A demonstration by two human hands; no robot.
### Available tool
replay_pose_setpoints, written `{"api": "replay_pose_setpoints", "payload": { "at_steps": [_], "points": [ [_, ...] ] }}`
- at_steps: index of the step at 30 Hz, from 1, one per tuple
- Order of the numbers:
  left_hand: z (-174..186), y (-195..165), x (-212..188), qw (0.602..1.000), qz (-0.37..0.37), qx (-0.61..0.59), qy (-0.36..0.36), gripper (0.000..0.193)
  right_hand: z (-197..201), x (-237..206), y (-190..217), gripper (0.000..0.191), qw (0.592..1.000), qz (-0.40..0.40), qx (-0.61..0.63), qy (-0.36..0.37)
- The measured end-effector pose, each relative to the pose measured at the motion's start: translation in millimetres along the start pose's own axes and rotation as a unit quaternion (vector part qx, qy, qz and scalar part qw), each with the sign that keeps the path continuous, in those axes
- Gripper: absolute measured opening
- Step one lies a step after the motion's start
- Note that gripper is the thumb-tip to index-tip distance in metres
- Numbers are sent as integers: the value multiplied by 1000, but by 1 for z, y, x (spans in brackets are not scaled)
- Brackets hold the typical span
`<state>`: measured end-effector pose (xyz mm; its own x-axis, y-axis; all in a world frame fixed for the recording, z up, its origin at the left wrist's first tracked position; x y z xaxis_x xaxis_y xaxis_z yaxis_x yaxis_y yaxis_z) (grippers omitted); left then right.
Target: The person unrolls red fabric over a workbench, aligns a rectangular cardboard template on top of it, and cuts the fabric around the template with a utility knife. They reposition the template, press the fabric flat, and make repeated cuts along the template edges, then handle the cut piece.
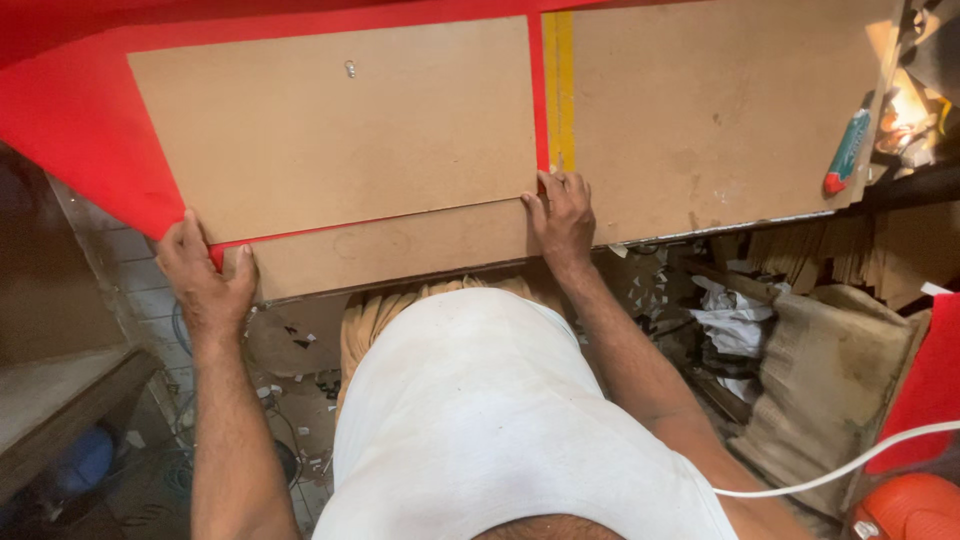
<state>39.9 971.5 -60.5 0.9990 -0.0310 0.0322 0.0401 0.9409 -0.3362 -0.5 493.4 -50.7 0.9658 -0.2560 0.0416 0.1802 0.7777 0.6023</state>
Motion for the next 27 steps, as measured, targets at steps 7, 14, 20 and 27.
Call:
{"api": "replay_pose_setpoints", "payload": {
  "at_steps": [7, 14, 20, 27],
  "points": [
    [-1, 9, 10, 993, 82, -75, 45, 70, -6, -10, -12, 35, 999, 29, 18, -17],
    [4, 2, 11, 994, 52, -72, 63, 58, -4, -13, -20, 30, 999, 3, 46, -20],
    [6, -3, 8, 995, 21, -75, 55, 56, -1, -14, -21, 30, 997, 4, 61, -37],
    [5, -4, 9, 997, 14, -35, 68, 58, -5, -17, -27, 30, 997, -21, 65, -37]
  ]
}}
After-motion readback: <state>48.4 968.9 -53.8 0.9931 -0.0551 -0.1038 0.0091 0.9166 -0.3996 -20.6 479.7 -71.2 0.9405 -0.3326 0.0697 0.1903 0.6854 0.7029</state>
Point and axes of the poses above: each hand's wrist, its own x-axis towards the middle knuckle, its own z-axis out of the back of the hand, y = z × x, the point moved 1 cm from there along x, towards the middle knuckle, and after that the axes turned 8 degrees about x, right-handed, at the moved point
